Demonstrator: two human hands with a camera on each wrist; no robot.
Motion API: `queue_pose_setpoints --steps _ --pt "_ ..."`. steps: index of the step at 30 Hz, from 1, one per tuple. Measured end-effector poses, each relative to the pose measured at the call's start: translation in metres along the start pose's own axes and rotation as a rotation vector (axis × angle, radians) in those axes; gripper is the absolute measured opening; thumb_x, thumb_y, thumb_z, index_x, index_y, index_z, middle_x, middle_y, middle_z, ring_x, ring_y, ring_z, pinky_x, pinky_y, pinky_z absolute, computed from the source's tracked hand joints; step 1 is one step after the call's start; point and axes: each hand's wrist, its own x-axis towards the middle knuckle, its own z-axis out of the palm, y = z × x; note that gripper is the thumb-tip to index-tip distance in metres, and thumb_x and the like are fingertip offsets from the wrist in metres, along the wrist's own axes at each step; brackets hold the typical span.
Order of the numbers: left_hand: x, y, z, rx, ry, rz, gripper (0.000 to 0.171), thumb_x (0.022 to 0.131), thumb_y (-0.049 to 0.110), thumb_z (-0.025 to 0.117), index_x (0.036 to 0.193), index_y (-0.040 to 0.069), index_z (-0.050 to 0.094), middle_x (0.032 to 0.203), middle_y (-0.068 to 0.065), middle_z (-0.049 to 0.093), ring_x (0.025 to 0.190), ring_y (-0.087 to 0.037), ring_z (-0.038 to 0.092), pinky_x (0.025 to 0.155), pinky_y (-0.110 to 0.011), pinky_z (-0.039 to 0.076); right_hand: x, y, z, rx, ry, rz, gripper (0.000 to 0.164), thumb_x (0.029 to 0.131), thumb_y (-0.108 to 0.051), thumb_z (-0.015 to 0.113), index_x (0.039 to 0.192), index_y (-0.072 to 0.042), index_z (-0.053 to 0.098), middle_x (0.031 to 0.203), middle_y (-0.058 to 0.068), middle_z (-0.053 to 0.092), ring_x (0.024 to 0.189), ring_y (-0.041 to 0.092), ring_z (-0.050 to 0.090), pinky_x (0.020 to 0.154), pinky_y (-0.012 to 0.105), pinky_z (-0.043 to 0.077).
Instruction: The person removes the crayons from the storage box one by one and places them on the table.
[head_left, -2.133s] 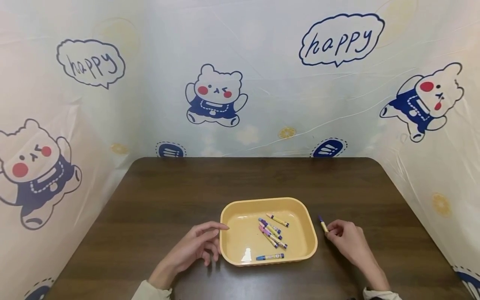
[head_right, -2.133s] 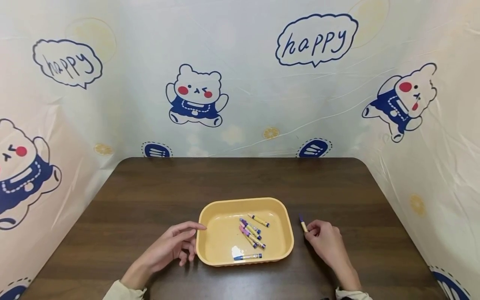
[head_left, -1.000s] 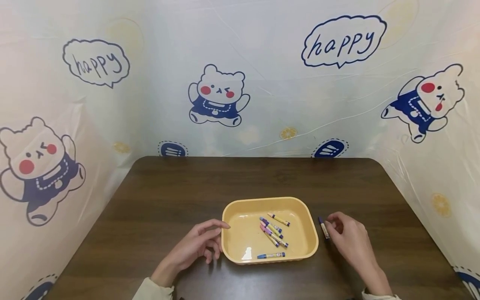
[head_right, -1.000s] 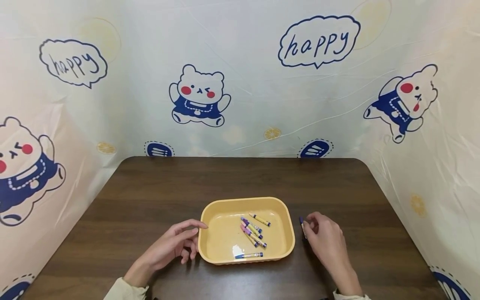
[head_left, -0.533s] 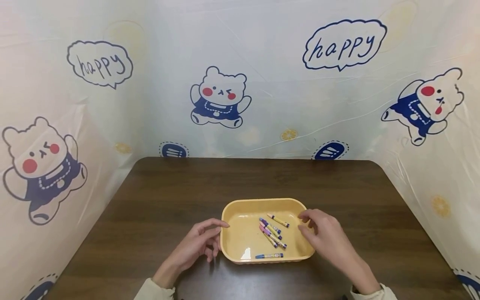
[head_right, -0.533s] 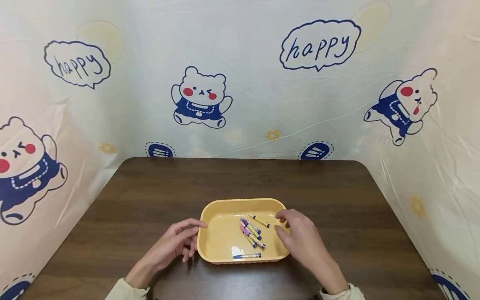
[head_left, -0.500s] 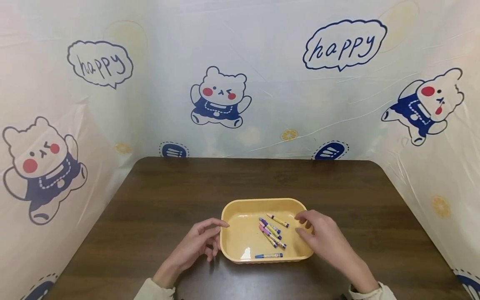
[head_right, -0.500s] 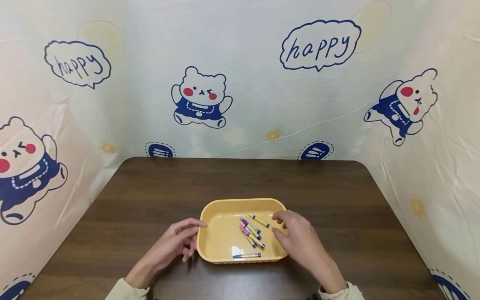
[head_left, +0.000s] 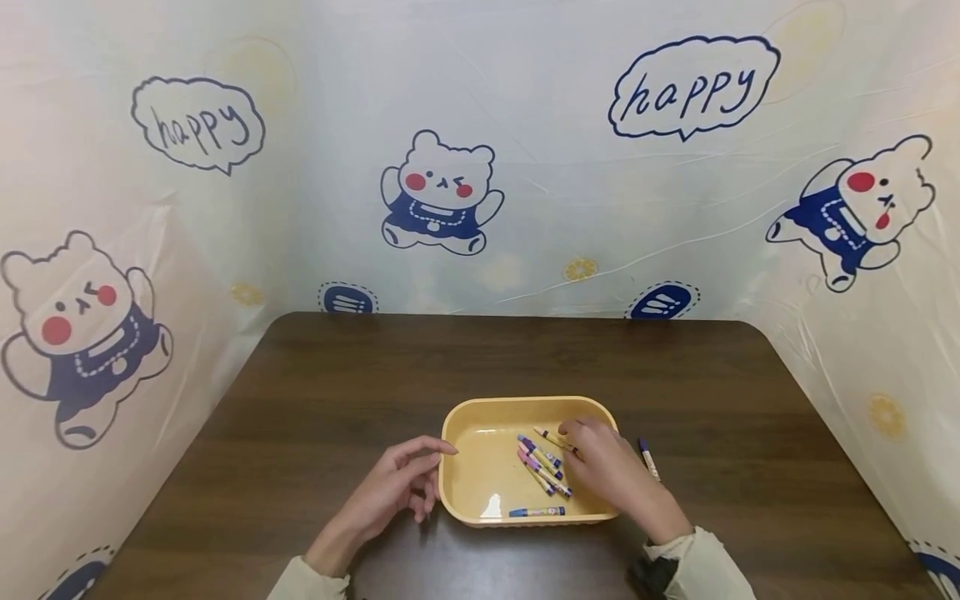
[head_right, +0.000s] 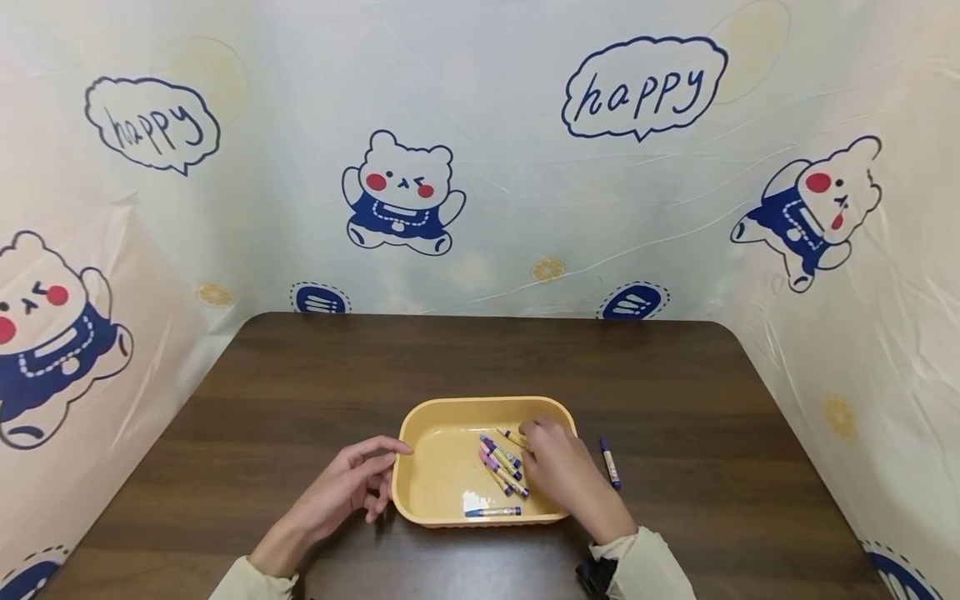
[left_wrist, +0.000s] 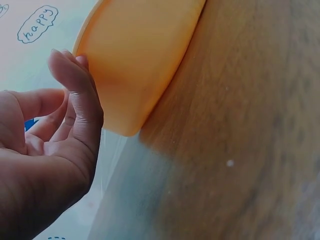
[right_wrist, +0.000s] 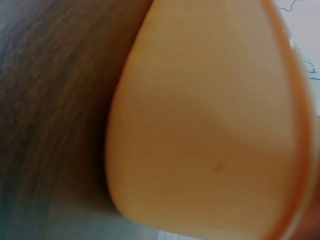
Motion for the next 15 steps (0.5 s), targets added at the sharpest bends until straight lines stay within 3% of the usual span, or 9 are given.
queue_pose_setpoints --steps 6,15 --pt "-0.001 0.001 -0.001 0.004 0.003 -0.002 0.041 0.105 0.020 0.051 0.133 -0.010 0.046 0.073 -0.007 0.059 0.055 -0.016 0.057 0.047 -0.026 0.050 0.005 0.002 0.011 -0.020 0.046 -0.022 0.013 0.081 0.002 0.071 0.093 -0.002 0.069 0.089 0.006 0.063 0.080 0.021 0.060 0.067 0.038 0.053" --pt "0.000 0.000 0.001 -0.008 -0.010 -0.009 0.039 0.106 0.019 0.049 0.134 -0.008 0.046 0.074 -0.006 0.060 0.057 -0.015 0.058 0.048 -0.026 0.050 0.009 0.004 0.024 -0.053 0.028 -0.004 0.013 0.083 -0.007 0.078 0.083 -0.007 0.065 0.079 0.002 0.055 0.071 0.017 0.051 0.060 0.035 0.045"
